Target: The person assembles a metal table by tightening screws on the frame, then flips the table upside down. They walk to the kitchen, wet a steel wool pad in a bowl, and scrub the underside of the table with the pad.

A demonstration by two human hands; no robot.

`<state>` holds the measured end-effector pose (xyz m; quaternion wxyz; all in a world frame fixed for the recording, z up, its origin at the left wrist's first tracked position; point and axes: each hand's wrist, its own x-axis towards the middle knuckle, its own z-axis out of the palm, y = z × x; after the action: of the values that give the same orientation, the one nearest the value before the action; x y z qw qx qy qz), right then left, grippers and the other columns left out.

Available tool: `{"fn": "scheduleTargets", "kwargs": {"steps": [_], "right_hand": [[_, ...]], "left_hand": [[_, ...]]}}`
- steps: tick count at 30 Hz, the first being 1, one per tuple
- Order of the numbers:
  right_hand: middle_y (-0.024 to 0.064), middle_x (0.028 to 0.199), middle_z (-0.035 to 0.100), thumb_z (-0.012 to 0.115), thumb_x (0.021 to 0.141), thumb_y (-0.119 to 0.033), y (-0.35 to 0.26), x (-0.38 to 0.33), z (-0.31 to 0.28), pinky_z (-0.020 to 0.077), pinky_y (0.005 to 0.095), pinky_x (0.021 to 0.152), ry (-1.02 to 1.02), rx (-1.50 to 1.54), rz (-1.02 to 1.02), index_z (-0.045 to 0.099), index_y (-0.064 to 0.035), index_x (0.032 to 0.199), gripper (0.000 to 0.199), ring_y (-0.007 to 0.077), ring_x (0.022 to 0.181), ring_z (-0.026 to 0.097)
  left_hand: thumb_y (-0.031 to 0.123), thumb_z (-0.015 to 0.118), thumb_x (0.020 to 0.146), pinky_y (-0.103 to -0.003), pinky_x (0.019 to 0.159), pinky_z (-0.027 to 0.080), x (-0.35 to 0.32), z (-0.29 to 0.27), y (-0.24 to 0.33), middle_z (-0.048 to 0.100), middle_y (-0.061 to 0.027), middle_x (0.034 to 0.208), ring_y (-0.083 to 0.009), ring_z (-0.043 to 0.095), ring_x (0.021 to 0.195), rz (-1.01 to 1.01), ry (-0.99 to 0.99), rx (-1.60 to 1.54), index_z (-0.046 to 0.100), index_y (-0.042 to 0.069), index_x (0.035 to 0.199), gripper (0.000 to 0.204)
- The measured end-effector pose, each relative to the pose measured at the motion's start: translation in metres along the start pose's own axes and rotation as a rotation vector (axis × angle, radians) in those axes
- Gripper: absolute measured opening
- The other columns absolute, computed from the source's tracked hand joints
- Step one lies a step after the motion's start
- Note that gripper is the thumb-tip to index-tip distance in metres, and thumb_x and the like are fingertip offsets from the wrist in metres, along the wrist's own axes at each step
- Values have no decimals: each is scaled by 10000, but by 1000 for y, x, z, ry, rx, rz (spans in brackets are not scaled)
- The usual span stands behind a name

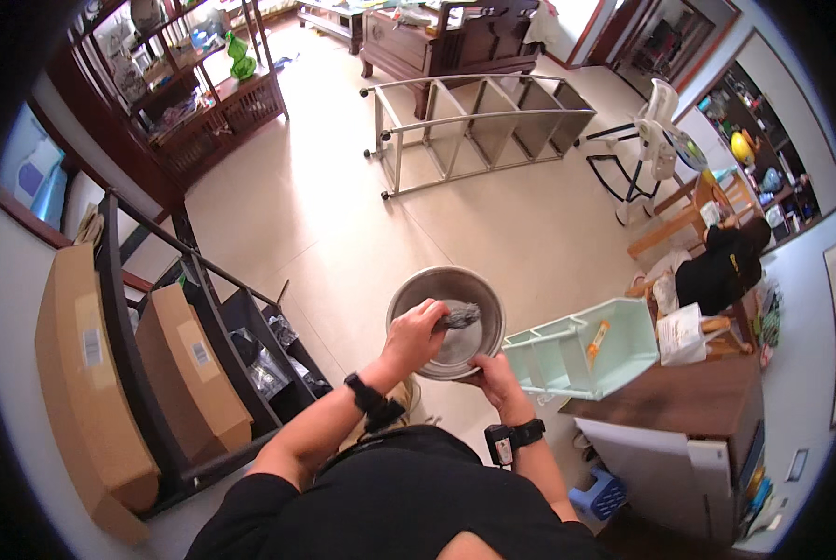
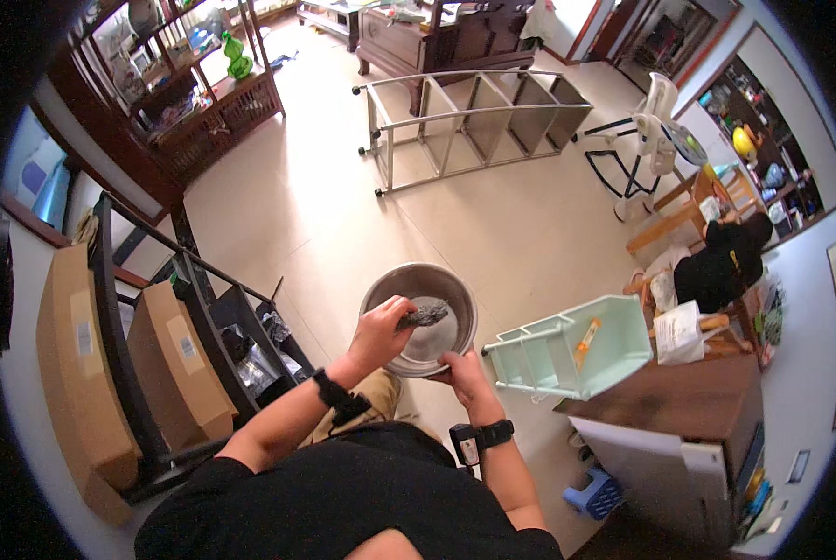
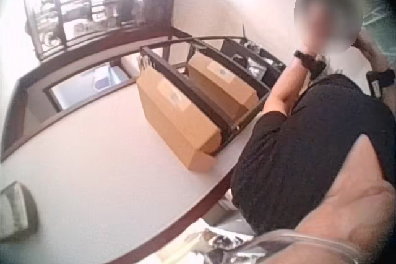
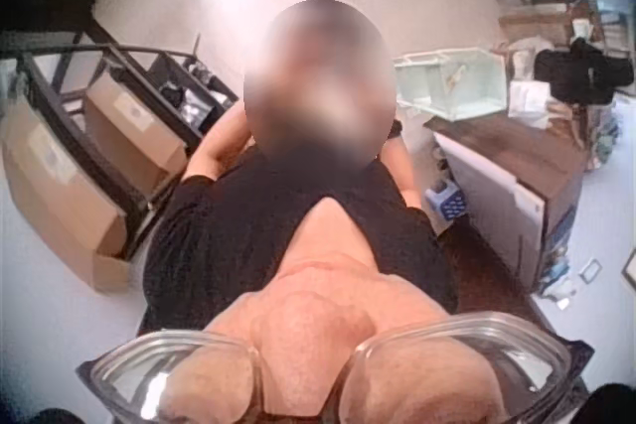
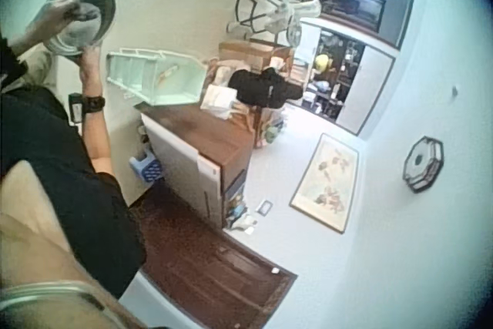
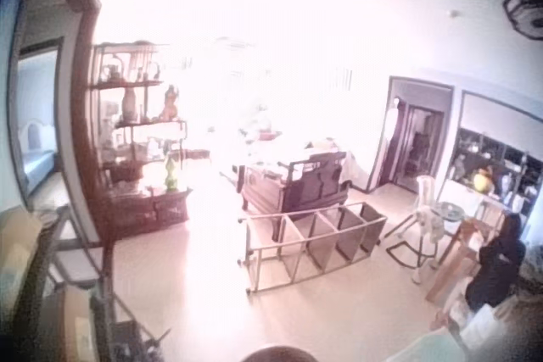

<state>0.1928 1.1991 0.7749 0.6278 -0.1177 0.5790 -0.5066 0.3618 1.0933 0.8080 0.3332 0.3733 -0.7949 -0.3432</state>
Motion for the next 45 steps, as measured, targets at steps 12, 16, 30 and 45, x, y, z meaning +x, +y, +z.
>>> {"fn": "scheduleTargets", "kwargs": {"steps": [12, 16, 30, 45], "right_hand": [[173, 1007, 668, 505, 829, -5, -149, 209, 64, 642, 410, 737, -98, -57, 104, 525, 76, 1189, 370, 287, 841, 709], [176, 1010, 670, 512, 829, 1, -190, 286, 106, 639, 420, 752, -132, -40, 129, 544, 97, 1138, 325, 288, 837, 710], [137, 1058, 660, 524, 876, -34, -270, 597, 285, 637, 404, 746, -286, -236, 217, 545, 49, 1190, 326, 254, 889, 710], [98, 1212, 606, 656, 953, -254, -280, 872, 389, 606, 327, 714, -163, -486, 317, 447, -56, 1394, 526, 159, 898, 670]], "left_hand": [[85, 615, 815, -312, 796, 506, 225, -35, -139, 609, -57, 913, -168, 594, 808, -572, -11, -546, 528, 46, 1065, 267], [81, 624, 888, -380, 873, 573, 296, -63, -172, 629, -60, 1109, -192, 656, 1012, -859, 48, -1196, 506, 82, 1232, 364], [154, 728, 880, -356, 904, 532, 485, -175, -386, 662, -99, 1174, -205, 654, 1021, -846, 398, -981, 650, 3, 1151, 320], [190, 804, 739, -326, 720, 548, 598, -204, -711, 745, -130, 851, -207, 711, 742, -991, 113, -135, 758, 39, 987, 294]]}}
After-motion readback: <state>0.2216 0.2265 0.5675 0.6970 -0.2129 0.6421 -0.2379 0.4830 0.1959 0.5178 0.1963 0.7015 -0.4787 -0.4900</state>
